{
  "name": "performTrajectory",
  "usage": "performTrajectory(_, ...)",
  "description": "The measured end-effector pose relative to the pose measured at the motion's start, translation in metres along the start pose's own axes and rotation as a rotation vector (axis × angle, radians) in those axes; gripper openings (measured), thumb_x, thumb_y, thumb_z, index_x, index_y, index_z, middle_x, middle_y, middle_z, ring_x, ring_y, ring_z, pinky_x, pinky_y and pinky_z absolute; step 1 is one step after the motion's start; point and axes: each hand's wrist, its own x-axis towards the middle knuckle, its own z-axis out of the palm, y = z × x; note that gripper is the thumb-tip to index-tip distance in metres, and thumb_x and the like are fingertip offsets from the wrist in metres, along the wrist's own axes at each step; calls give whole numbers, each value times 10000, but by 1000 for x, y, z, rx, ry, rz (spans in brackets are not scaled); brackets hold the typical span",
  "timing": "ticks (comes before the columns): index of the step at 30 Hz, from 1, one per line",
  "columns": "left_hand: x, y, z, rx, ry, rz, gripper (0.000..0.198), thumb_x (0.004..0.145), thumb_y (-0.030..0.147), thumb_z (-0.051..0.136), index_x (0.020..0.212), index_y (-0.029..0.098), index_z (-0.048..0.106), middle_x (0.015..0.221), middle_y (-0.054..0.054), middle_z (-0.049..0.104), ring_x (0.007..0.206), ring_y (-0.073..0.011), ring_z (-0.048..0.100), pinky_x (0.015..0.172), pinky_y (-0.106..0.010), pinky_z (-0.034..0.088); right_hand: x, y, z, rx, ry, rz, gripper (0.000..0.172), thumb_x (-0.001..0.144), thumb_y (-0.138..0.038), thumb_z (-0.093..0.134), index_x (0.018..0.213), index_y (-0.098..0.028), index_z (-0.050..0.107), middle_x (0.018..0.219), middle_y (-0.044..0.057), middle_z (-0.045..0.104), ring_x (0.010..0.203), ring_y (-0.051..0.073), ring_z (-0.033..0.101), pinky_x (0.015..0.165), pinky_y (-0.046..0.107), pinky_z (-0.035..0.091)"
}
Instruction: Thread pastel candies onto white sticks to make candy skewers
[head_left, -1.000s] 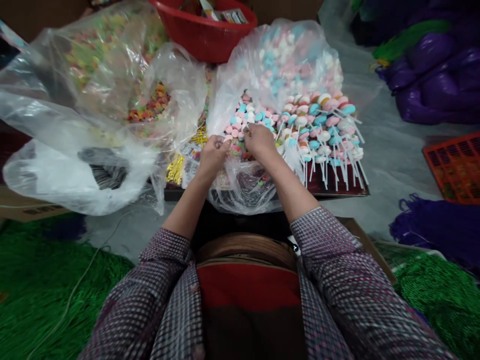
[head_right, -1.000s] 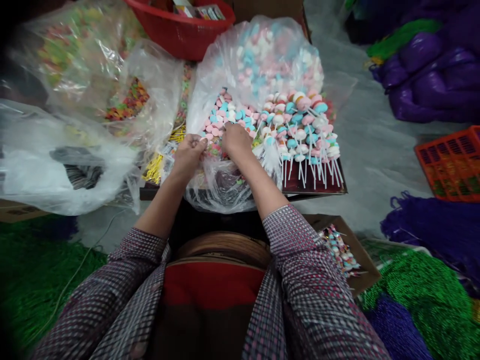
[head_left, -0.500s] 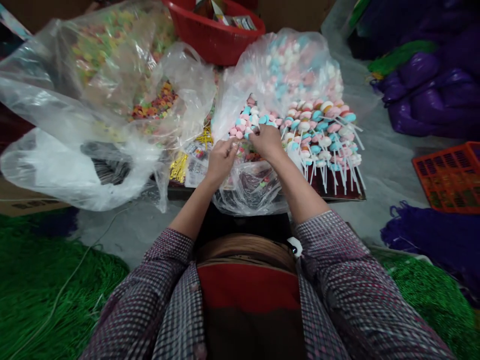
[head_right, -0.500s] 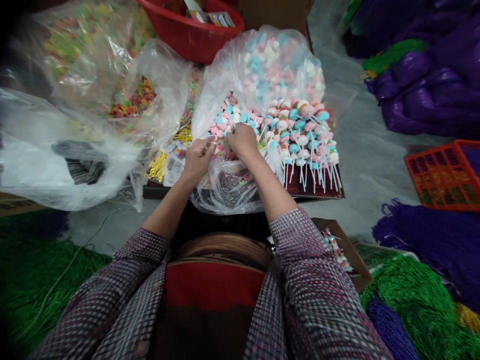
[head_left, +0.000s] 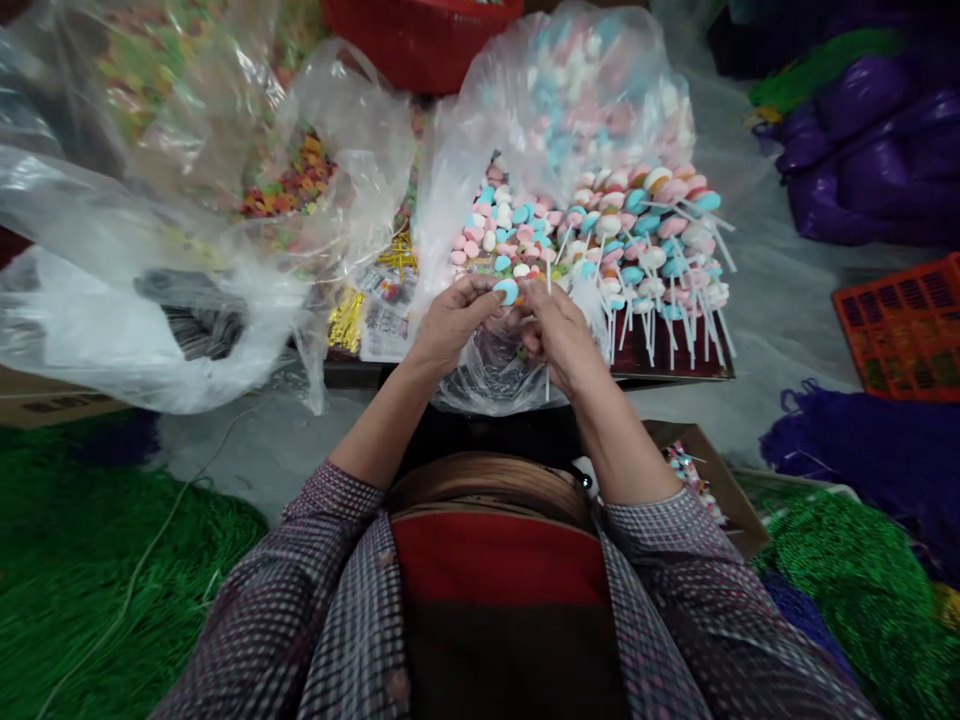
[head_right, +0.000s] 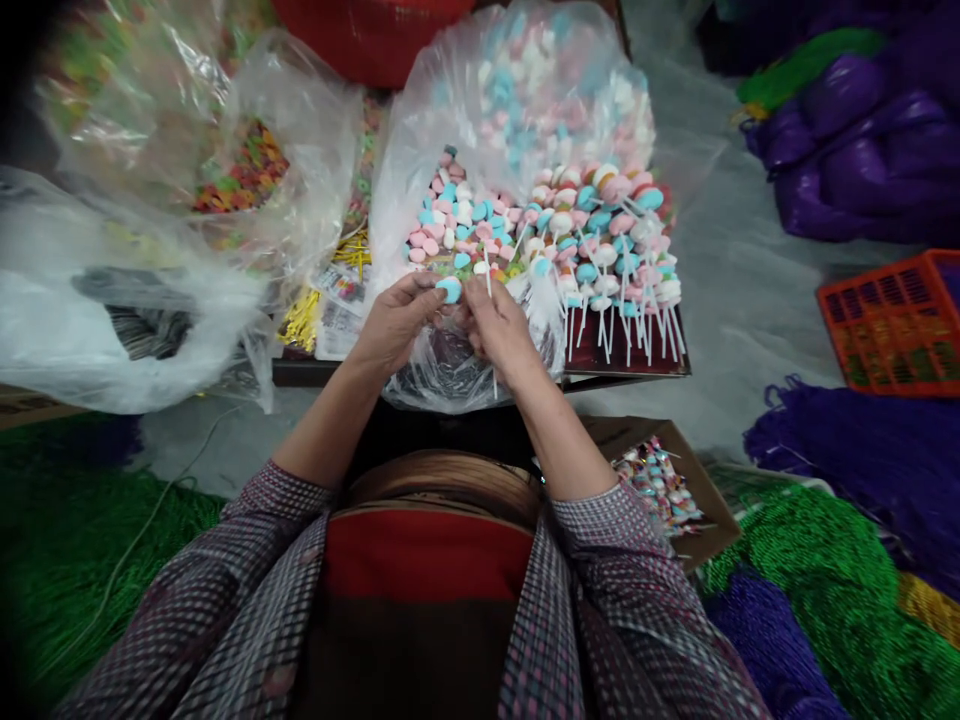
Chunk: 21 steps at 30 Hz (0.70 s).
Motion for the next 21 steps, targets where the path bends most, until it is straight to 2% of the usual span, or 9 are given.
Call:
performTrajectory(2,-3,-2,2,-19,37,-45,84,847,232,780,886,223,706,803,18,733,669,-92,656,598,-219,505,-12,7,2,6,49,-2,619,906,-856,505,1089,-271,593,822,-18,628,456,54,385,417,207,264)
performTrajectory(5,-6,-6,5,-51,86,-44,121,855,235,773,898,227,659,786,36,695,679,-93,674,598,-215,517,-30,16,2,35,68,2,597,911,-828,513,1085,-264,605,833,-16,651,449,55,374,417,221,264)
performTrajectory(8,-7,-8,5,-48,104,-46,145,861,254,785,939,232,665,804,40,691,701,-87,685,629,-214,534,-48,25,3,36,-58,51,611,876,-814,592,1090,-244,648,752,-27,659,437,60,363,412,232,246)
performTrajectory(11,-9,-7,2,-47,68,-71,197,849,309,829,996,227,724,874,16,740,724,-90,700,653,-227,548,-68,40,6,86,-175,135,620,873,-779,633,1141,-222,687,665,-51,629,422,61,346,406,231,237)
performTrajectory(15,-16,-6,-1,-69,39,-76,209,865,360,826,1005,212,775,854,-3,768,715,-102,706,669,-249,572,-91,61,10,208,-124,216,542,894,-670,673,1210,-229,689,649,-86,571,427,53,322,412,216,239)
performTrajectory(18,-19,-10,-1,-59,41,-38,222,872,387,826,1005,213,788,830,-1,773,705,-105,706,664,-251,578,-98,60,7,146,-96,162,523,915,-650,662,1198,-212,698,655,-81,583,433,54,346,422,221,273)
performTrajectory(21,-21,-14,2,-81,5,4,289,804,401,897,1020,234,800,902,7,794,714,-100,707,684,-252,588,-92,43,0,-11,-57,22,508,986,-638,582,1207,-198,706,634,-69,619,427,62,403,442,227,316)
